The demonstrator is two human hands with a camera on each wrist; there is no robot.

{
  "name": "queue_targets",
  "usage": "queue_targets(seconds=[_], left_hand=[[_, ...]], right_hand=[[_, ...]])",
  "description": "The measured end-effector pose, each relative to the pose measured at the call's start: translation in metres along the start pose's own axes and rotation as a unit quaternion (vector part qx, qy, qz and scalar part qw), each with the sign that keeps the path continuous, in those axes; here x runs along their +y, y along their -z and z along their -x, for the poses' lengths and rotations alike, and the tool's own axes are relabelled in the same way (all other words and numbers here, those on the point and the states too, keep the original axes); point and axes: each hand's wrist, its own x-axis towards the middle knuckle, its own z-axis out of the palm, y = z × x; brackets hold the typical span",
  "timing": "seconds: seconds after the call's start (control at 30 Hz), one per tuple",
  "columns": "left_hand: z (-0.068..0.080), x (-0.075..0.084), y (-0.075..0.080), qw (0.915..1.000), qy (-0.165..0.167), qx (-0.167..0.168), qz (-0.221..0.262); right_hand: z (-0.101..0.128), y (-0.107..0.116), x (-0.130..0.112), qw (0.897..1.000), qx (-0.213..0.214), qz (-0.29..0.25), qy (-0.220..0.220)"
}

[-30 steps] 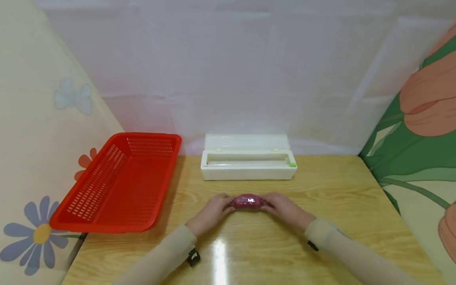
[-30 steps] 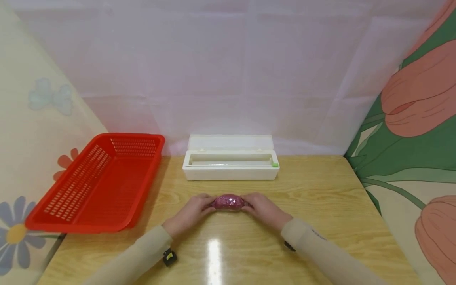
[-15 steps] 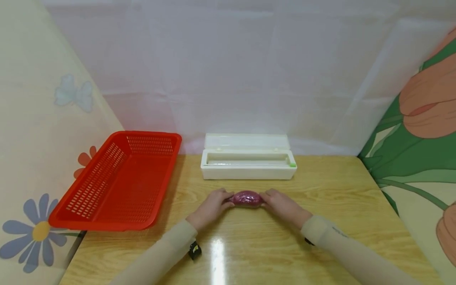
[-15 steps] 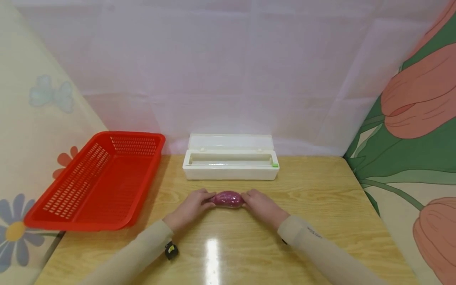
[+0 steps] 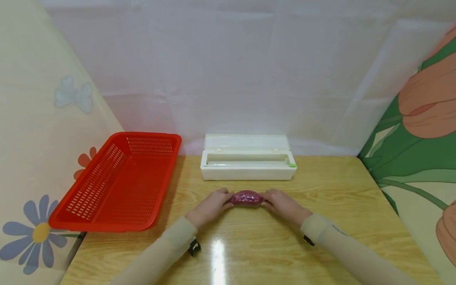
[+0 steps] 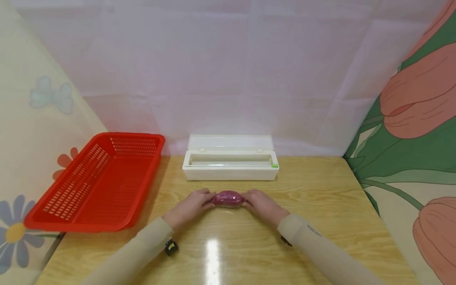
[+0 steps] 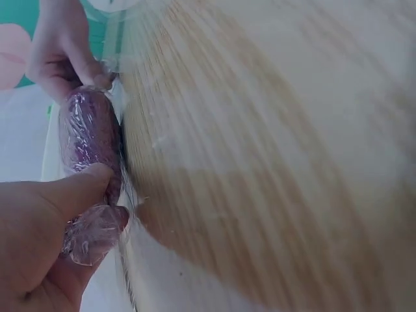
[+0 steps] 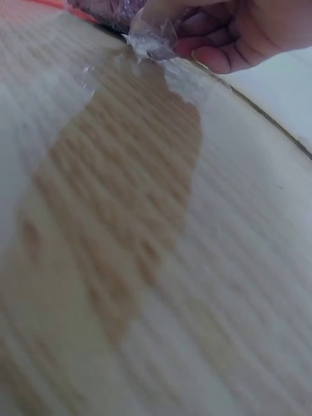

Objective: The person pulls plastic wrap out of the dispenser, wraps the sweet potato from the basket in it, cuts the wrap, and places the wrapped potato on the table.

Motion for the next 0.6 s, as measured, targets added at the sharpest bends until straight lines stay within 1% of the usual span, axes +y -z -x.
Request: queue_targets(seconds=[0.1,0.17,0.27,0.37,0.6], left_hand=[[0.001,-0.002,0.000,0.9998,-0.009,-0.009,-0.013],[0.003,-0.003,-0.002,0.9999,-0.005,-0.012,-0.009],[0.004,-0.003,-0.004,0.9997,0.010,-0.012,0.018],[0.005,-0.003,-0.004,0.9989,0.022,-0.011,0.040],[0.013,-0.002,-0.003,0.9963,0.043,-0.035,0.066]], right_hand=[[-0.001,0.002,-0.001,1.000,-0.015,-0.013,-0.016],[-0.002,0.004,-0.002,0.999,-0.026,-0.025,-0.025],[-0.002,0.007,-0.002,0.997,-0.041,-0.046,-0.038],[0.000,0.009,-0.003,0.995,-0.051,-0.071,-0.041],[0.007,0.010,-0.006,0.989,-0.079,-0.124,-0.029]])
